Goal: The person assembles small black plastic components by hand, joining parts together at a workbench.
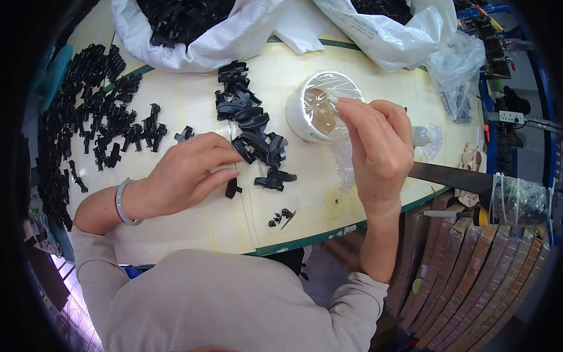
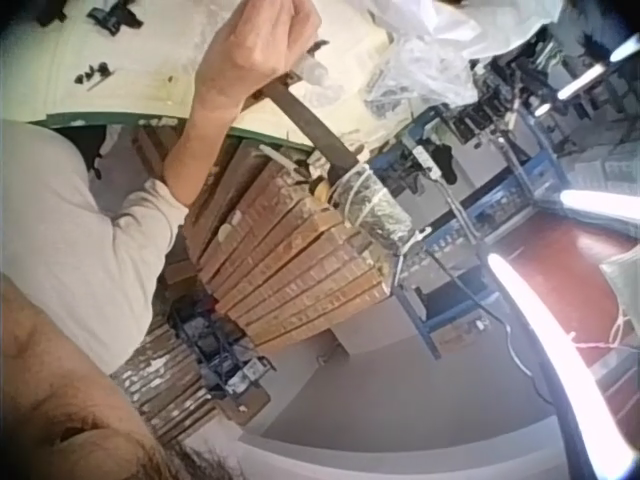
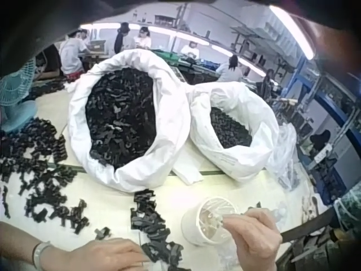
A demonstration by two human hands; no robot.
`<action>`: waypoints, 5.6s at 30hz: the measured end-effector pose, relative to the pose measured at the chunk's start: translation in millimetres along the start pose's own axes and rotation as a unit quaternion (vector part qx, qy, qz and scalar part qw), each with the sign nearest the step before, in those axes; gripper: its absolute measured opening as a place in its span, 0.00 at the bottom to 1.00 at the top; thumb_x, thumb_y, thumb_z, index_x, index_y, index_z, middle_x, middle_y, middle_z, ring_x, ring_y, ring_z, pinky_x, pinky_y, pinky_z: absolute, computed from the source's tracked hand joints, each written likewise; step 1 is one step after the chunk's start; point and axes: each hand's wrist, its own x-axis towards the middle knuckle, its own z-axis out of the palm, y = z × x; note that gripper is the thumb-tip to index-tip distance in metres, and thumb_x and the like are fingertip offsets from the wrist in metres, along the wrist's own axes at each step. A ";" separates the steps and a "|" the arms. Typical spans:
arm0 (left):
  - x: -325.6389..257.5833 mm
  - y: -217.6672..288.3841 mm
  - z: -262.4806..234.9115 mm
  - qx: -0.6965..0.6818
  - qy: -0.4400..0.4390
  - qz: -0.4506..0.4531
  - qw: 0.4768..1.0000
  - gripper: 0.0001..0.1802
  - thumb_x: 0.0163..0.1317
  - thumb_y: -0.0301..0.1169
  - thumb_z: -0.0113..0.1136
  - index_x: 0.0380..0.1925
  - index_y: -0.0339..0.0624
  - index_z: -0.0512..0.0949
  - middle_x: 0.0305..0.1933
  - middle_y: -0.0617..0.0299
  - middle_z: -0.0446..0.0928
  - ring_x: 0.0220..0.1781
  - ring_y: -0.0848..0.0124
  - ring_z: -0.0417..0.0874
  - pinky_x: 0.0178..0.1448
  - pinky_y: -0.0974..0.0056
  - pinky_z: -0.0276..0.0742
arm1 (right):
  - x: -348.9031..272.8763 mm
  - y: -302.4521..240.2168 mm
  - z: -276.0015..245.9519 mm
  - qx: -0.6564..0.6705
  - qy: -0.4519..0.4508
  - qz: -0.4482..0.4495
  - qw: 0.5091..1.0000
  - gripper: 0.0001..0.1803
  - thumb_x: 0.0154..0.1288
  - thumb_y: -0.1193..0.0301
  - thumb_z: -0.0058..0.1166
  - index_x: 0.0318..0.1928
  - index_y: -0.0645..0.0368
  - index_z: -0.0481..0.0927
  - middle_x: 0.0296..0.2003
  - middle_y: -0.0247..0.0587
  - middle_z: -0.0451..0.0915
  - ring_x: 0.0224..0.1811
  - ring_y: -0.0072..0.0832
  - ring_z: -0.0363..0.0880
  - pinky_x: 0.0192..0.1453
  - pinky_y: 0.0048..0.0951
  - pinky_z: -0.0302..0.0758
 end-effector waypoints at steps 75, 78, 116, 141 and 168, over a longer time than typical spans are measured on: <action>6.3 0.6 -7.8 -0.582 -0.138 -0.285 0.749 0.13 0.61 0.26 0.56 0.45 0.35 0.73 0.39 0.60 0.79 0.39 0.77 0.80 0.44 0.73 0.77 | -32.3 -81.2 7.1 0.325 0.031 0.191 0.926 0.13 0.41 0.88 0.61 0.31 0.65 0.79 0.30 0.45 0.82 0.32 0.30 0.77 0.37 0.24 0.73; 4.5 -0.7 -6.5 -0.588 -0.140 -0.283 0.745 0.12 0.61 0.26 0.55 0.45 0.35 0.73 0.39 0.60 0.79 0.39 0.77 0.80 0.44 0.73 0.77 | -32.4 -88.0 14.9 0.324 0.029 0.186 0.927 0.12 0.40 0.87 0.61 0.30 0.64 0.80 0.30 0.44 0.83 0.31 0.30 0.77 0.36 0.23 0.73; -35.3 -8.7 -52.4 0.025 0.058 -0.276 0.959 0.16 0.54 0.20 0.60 0.44 0.32 0.75 0.39 0.57 0.76 0.32 0.75 0.80 0.34 0.75 0.77 | -86.3 -72.0 -29.3 0.237 -0.235 0.148 0.931 0.17 0.38 0.81 0.64 0.36 0.61 0.80 0.35 0.40 0.75 0.32 0.33 0.72 0.32 0.26 0.71; 11.7 113.8 -48.9 0.132 -0.198 0.532 0.813 0.16 0.60 0.29 0.52 0.46 0.33 0.76 0.52 0.47 0.74 0.58 0.56 0.72 0.56 0.65 0.74 | -91.0 -78.1 -7.8 0.387 -0.050 0.270 0.880 0.11 0.51 0.88 0.53 0.37 0.69 0.77 0.38 0.47 0.76 0.32 0.28 0.80 0.36 0.22 0.77; 34.2 -8.9 -3.4 0.231 -0.015 0.224 0.947 0.18 0.35 0.21 0.66 0.32 0.37 0.75 0.32 0.60 0.74 0.34 0.64 0.74 0.37 0.64 0.73 | -20.6 -14.3 -6.8 0.099 0.062 0.127 0.985 0.11 0.43 0.84 0.62 0.31 0.61 0.81 0.30 0.36 0.80 0.32 0.30 0.73 0.37 0.25 0.70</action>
